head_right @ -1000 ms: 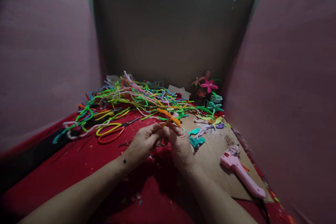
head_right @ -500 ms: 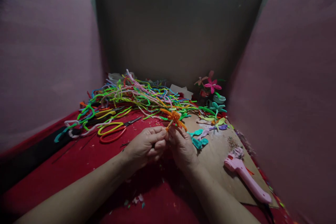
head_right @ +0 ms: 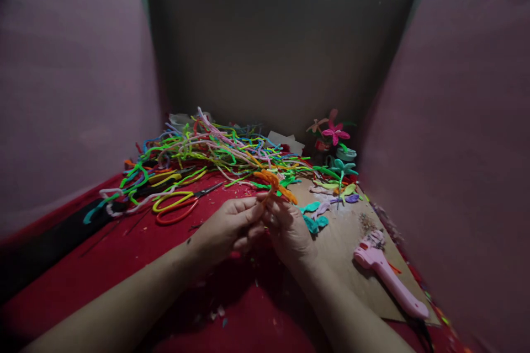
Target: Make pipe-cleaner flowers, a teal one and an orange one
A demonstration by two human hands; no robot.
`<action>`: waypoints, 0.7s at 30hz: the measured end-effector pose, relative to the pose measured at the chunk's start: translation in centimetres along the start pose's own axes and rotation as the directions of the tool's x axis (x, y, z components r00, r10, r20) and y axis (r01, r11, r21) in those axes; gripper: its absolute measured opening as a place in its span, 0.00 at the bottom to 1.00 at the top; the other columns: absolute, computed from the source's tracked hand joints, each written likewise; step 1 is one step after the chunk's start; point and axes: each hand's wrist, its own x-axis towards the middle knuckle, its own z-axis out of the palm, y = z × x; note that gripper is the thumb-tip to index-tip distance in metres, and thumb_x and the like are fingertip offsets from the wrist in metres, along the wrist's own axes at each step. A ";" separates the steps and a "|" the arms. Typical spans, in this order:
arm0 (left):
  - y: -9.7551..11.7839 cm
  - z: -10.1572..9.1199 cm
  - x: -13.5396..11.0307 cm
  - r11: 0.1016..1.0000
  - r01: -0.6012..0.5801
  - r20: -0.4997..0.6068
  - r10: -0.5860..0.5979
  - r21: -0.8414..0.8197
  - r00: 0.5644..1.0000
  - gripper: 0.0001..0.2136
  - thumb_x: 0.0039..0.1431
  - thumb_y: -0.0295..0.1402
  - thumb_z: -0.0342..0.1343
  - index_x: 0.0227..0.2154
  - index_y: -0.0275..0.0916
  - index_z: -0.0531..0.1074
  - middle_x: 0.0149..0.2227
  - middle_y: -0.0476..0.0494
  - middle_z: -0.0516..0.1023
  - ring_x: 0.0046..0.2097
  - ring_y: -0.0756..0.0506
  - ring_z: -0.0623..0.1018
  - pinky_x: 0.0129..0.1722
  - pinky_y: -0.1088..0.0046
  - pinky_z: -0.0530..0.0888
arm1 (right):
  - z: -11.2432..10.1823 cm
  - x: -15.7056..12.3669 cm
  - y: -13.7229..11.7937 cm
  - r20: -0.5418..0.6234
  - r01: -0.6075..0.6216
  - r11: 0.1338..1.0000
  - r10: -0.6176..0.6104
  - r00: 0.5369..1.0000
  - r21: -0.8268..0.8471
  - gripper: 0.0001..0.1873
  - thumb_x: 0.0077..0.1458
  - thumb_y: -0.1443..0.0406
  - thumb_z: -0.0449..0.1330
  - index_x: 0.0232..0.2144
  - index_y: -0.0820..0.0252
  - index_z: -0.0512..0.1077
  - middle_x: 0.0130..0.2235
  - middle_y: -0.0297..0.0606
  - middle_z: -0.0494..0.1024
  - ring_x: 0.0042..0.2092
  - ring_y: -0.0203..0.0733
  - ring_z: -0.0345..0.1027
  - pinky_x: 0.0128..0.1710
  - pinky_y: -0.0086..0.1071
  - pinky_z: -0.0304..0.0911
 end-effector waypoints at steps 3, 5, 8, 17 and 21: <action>-0.8 0.3 -0.1 0.834 -0.164 -0.182 0.299 0.526 0.937 0.10 0.54 0.40 0.53 0.32 0.37 0.68 0.21 0.51 0.69 0.21 0.53 0.67 0.19 0.79 0.63 | 0.1 0.0 0.2 0.001 -0.005 0.999 0.005 1.000 -0.031 0.08 0.43 0.62 0.63 0.28 0.57 0.76 0.22 0.30 0.69 0.22 0.32 0.56 0.25 0.28 0.56; -1.5 0.0 0.0 0.612 -0.200 -0.155 0.477 0.765 0.865 0.09 0.56 0.37 0.52 0.35 0.38 0.69 0.27 0.46 0.73 0.28 0.50 0.72 0.26 0.77 0.67 | 0.0 0.0 0.5 -0.025 0.004 0.998 -0.005 1.000 -0.070 0.07 0.45 0.62 0.62 0.29 0.57 0.76 0.24 0.32 0.71 0.24 0.34 0.59 0.27 0.30 0.57; -2.3 -0.5 0.2 0.384 -0.188 -0.070 0.566 0.904 0.821 0.08 0.60 0.32 0.46 0.36 0.38 0.69 0.29 0.44 0.75 0.30 0.49 0.74 0.29 0.76 0.67 | -0.5 0.0 1.1 -0.053 0.048 0.990 -0.055 0.997 -0.136 0.07 0.48 0.61 0.60 0.30 0.56 0.75 0.23 0.31 0.69 0.23 0.34 0.55 0.24 0.30 0.53; -1.5 -0.8 0.3 0.503 -0.162 -0.139 0.508 0.849 0.850 0.10 0.59 0.31 0.46 0.37 0.41 0.73 0.25 0.47 0.74 0.24 0.51 0.69 0.27 0.77 0.61 | -0.6 -0.1 1.2 -0.088 0.054 0.963 -0.080 0.993 -0.265 0.08 0.49 0.60 0.60 0.31 0.58 0.74 0.18 0.27 0.61 0.21 0.32 0.50 0.22 0.28 0.48; -1.3 -0.7 0.4 0.692 -0.213 -0.209 0.472 0.690 0.856 0.09 0.57 0.31 0.50 0.37 0.42 0.74 0.25 0.48 0.74 0.24 0.51 0.67 0.27 0.78 0.61 | -0.8 -0.1 1.4 -0.087 0.045 0.969 -0.068 0.994 -0.243 0.08 0.49 0.60 0.60 0.24 0.57 0.72 0.17 0.27 0.61 0.20 0.32 0.49 0.21 0.29 0.47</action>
